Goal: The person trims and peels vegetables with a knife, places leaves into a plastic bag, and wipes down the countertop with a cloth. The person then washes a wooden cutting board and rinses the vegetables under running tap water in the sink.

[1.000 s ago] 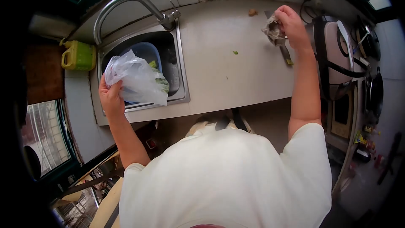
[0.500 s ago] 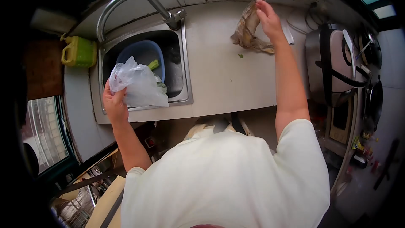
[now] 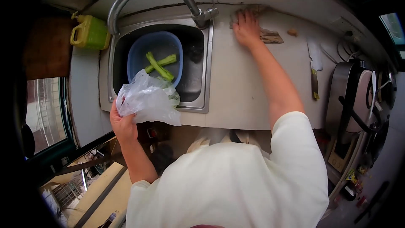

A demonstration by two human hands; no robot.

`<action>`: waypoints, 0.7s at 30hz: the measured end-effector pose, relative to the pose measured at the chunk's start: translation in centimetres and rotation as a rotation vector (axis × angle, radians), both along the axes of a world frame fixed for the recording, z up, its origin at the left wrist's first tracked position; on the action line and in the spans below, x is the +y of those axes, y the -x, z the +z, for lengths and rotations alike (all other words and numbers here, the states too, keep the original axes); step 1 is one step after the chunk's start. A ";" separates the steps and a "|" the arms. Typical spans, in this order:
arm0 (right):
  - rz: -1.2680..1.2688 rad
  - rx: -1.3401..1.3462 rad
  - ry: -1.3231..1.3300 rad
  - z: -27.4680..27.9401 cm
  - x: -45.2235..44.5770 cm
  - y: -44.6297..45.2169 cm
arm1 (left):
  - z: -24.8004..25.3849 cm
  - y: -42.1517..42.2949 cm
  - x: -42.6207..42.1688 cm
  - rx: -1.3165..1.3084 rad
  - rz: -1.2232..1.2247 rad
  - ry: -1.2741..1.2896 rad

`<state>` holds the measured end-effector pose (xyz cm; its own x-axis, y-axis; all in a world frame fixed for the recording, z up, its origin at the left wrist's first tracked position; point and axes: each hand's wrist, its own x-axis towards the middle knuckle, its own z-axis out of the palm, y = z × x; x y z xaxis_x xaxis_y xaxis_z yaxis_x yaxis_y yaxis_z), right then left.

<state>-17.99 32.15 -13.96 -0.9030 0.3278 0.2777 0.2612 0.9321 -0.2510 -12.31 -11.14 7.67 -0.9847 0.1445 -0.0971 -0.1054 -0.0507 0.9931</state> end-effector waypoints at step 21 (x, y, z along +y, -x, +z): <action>0.731 -0.090 0.604 4.7 -15.6 -20.1 | 1.5 -3.3 4.2 0.046 -0.052 -0.093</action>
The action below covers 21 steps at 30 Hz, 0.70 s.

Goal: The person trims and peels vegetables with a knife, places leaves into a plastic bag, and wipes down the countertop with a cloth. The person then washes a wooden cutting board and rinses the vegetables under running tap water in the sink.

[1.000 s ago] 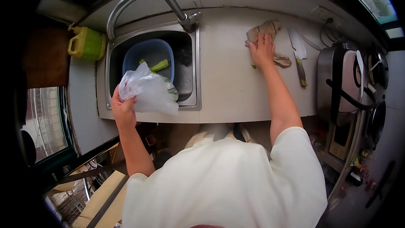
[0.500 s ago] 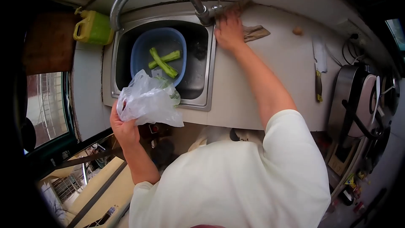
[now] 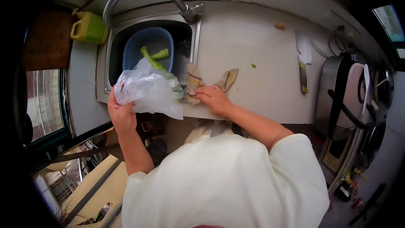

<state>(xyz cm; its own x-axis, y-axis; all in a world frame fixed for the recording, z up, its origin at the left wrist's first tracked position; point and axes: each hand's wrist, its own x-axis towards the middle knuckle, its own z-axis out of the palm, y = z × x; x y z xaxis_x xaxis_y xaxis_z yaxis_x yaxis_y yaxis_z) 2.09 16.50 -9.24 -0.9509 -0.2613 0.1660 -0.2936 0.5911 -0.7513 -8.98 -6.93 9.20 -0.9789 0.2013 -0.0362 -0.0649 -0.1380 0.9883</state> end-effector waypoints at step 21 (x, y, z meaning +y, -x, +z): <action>-0.326 0.028 -0.172 -0.2 13.8 -0.6 | 0.4 9.9 24.4 0.102 -0.252 0.002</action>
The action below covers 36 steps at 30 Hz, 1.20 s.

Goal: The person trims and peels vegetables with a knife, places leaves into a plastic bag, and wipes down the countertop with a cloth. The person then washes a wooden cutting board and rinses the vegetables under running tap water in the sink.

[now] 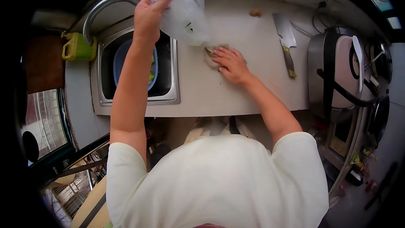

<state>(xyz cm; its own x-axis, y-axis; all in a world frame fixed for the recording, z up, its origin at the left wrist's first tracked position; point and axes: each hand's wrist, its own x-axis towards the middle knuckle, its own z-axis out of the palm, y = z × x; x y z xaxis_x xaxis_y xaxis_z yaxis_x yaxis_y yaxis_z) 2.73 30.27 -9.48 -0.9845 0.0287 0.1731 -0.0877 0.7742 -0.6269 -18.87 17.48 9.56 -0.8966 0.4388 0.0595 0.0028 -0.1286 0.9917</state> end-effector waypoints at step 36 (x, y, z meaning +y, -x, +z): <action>-1.091 -0.245 -0.311 0.7 13.2 -9.1 | -6.7 -9.8 -5.9 0.530 0.130 0.454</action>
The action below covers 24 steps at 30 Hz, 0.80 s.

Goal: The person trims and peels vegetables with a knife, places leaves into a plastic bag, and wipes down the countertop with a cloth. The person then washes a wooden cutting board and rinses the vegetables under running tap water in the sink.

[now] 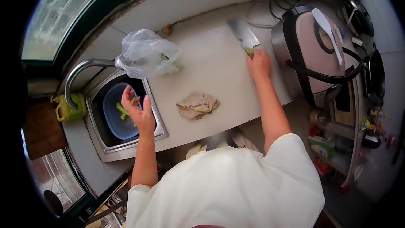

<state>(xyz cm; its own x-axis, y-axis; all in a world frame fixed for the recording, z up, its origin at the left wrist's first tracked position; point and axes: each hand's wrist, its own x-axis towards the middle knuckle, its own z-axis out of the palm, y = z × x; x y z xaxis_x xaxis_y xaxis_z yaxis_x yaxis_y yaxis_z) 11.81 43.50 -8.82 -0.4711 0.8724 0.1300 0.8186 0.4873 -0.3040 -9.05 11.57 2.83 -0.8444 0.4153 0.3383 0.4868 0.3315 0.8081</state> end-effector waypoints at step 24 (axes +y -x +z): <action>0.963 0.262 0.117 0.4 -18.1 2.7 | 2.0 -4.5 -6.4 -0.537 -0.206 -0.274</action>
